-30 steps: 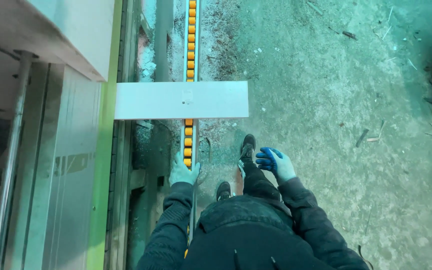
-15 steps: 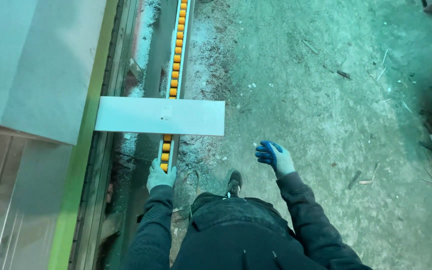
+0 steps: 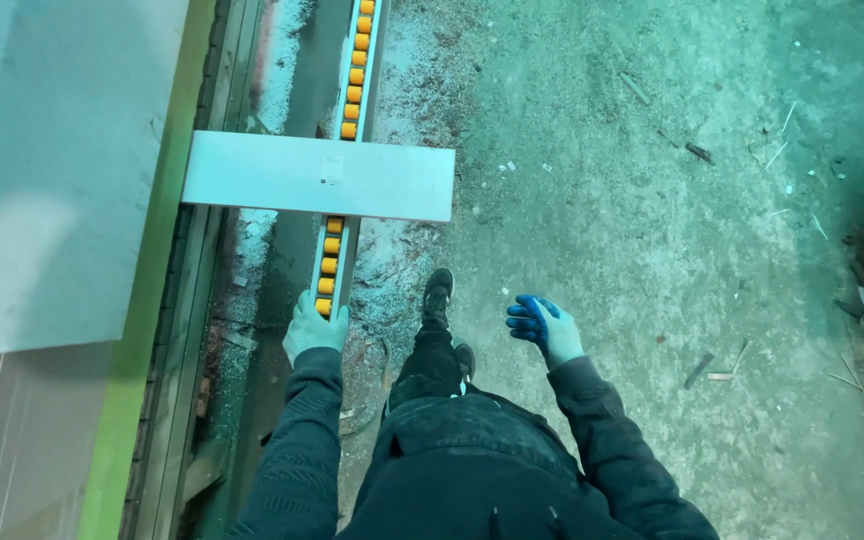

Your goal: Feeding wooden panels into an edge banding machine to apply finish to the edges and then retrieving them.

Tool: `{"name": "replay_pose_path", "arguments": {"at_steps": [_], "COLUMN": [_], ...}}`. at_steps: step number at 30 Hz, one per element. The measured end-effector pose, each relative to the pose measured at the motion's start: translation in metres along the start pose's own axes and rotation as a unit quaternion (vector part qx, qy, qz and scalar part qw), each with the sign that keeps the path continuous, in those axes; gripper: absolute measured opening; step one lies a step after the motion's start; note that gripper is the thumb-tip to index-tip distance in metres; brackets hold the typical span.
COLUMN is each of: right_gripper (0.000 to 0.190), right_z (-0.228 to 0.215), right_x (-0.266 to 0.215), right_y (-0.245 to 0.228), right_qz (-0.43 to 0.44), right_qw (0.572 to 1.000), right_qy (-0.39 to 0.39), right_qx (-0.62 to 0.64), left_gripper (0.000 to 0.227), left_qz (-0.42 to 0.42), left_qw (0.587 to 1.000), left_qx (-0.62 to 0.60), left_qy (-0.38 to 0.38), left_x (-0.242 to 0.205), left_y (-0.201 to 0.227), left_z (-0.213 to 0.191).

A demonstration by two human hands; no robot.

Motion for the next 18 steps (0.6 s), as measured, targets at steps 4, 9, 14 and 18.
{"name": "replay_pose_path", "arguments": {"at_steps": [4, 9, 14, 18], "right_gripper": [0.048, 0.045, 0.044, 0.044], "right_z": [0.012, 0.025, 0.040, 0.074], "right_x": [0.033, 0.080, 0.149, 0.189], "right_y": [-0.032, -0.104, -0.155, -0.198], "right_qz": [-0.004, -0.037, -0.037, -0.044], "right_qw": [1.000, 0.999, 0.999, 0.999], "right_qy": [-0.003, 0.018, 0.025, 0.031], "right_qx": [-0.006, -0.001, -0.004, 0.003], "left_gripper": [0.089, 0.090, 0.093, 0.095], "left_qz": [0.012, 0.023, 0.011, 0.008], "left_qw": [1.000, 1.000, 1.000, 1.000], "left_qx": [-0.013, 0.000, 0.000, 0.010], "left_qy": [0.002, -0.001, -0.015, -0.019], "left_x": [0.044, 0.122, 0.179, 0.218], "left_y": [0.035, 0.093, 0.150, 0.181], "left_z": [-0.001, -0.004, -0.018, -0.019]}}
Point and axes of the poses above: each hand's wrist, its own x-axis towards the middle knuckle, its own z-axis out of the palm, y = z × x, the point moved 8 cm from there along x, towards the middle knuckle
